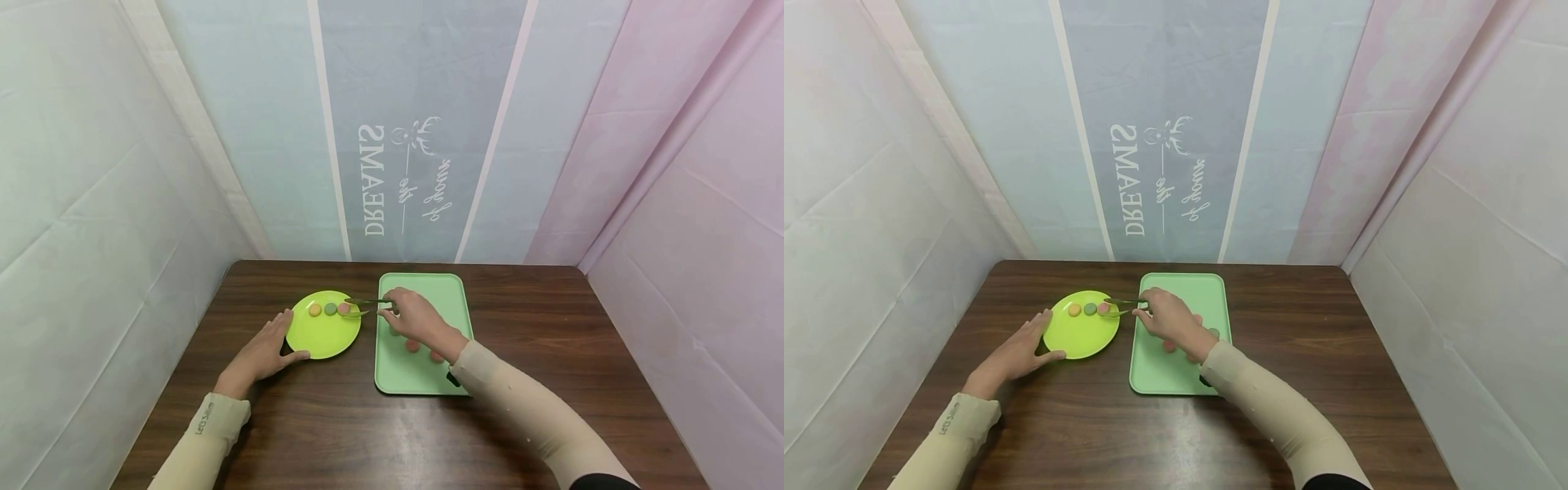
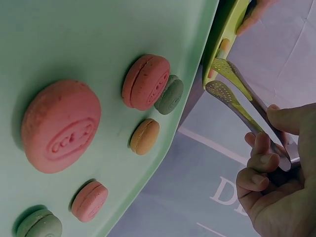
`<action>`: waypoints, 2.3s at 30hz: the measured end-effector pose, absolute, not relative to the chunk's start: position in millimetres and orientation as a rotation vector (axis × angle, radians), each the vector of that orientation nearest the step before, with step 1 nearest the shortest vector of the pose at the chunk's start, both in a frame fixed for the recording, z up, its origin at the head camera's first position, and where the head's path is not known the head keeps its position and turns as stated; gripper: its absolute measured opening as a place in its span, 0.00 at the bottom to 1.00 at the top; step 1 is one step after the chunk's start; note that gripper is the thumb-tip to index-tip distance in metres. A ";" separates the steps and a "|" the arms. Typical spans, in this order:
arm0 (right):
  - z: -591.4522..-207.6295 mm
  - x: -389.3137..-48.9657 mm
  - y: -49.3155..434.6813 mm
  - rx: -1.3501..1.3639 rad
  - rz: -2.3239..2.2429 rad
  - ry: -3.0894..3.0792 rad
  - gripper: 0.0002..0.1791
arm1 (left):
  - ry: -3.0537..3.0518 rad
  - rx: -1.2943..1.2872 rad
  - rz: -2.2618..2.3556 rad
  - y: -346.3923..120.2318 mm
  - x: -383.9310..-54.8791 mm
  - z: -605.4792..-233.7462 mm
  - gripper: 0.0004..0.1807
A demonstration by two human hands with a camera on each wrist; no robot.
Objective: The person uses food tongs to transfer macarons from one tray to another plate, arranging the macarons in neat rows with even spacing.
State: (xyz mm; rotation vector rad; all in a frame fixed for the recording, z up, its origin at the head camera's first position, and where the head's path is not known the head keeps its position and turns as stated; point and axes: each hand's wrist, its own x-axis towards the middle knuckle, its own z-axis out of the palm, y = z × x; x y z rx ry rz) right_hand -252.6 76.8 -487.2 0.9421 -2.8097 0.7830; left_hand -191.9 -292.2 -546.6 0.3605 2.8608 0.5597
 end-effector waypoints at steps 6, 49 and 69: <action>-487.4 -253.6 74.6 0.954 0.789 -2.822 0.12 | 2.861 0.365 0.561 -292.6 -192.2 -546.7 0.67; -492.7 -252.5 68.2 0.983 0.725 -2.804 0.19 | 2.853 0.378 0.547 -290.9 -191.2 -550.1 0.66; -487.7 -249.2 67.6 1.005 0.688 -2.821 0.19 | 2.863 0.369 0.553 -291.5 -190.3 -551.3 0.65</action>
